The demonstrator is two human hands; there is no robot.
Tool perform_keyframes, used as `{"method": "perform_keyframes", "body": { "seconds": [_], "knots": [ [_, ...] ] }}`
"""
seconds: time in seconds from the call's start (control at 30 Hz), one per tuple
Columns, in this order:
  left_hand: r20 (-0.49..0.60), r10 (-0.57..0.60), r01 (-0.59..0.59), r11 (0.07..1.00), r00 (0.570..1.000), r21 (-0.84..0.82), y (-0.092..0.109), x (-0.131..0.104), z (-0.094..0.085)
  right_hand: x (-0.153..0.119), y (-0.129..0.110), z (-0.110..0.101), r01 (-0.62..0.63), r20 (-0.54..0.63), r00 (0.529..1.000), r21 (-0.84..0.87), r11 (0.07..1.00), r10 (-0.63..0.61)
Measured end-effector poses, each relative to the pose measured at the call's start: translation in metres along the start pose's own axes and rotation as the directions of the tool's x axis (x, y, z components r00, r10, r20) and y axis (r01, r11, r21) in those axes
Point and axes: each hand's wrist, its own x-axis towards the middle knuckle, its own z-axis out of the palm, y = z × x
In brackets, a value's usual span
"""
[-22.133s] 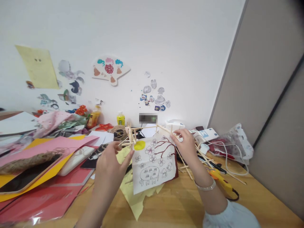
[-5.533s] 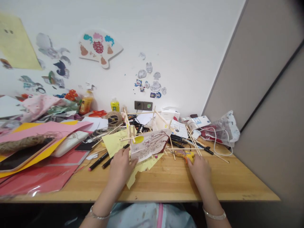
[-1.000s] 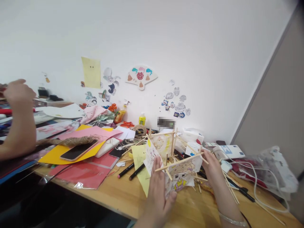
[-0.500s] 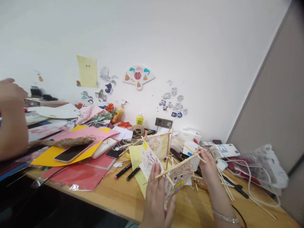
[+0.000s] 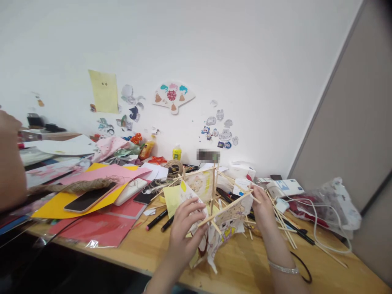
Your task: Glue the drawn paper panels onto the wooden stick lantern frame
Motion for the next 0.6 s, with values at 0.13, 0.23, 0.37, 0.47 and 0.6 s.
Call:
{"method": "perform_keyframes", "body": {
  "seconds": [0.13,0.23,0.37,0.47,0.6],
  "knots": [
    [0.066,-0.025,0.024,1.0,0.998,0.005,-0.0002,0.0058,-0.003,-0.0013,0.0,0.0011,0.002,0.009,1.0,0.001,1.0,-0.002],
    [0.143,-0.034,0.029,0.999,0.989,0.033,0.0001,0.0075,-0.0054,-0.0023,-0.0003,0.0016,0.005,0.017,1.0,0.0,1.0,-0.005],
    [0.193,-0.018,0.005,0.998,0.981,0.067,0.0014,0.01,-0.0084,-0.0025,0.0003,0.0017,0.016,0.034,0.999,0.005,1.0,-0.016],
    [0.204,-0.012,0.002,0.999,0.979,0.05,0.0021,0.0101,-0.0091,-0.0021,0.0011,0.0014,0.018,0.041,0.999,0.012,1.0,-0.019],
    [0.174,-0.021,0.014,0.999,0.985,0.038,0.0017,0.0072,-0.0062,-0.0017,0.0014,0.0018,0.02,0.049,0.999,0.017,1.0,-0.021]
  ]
}}
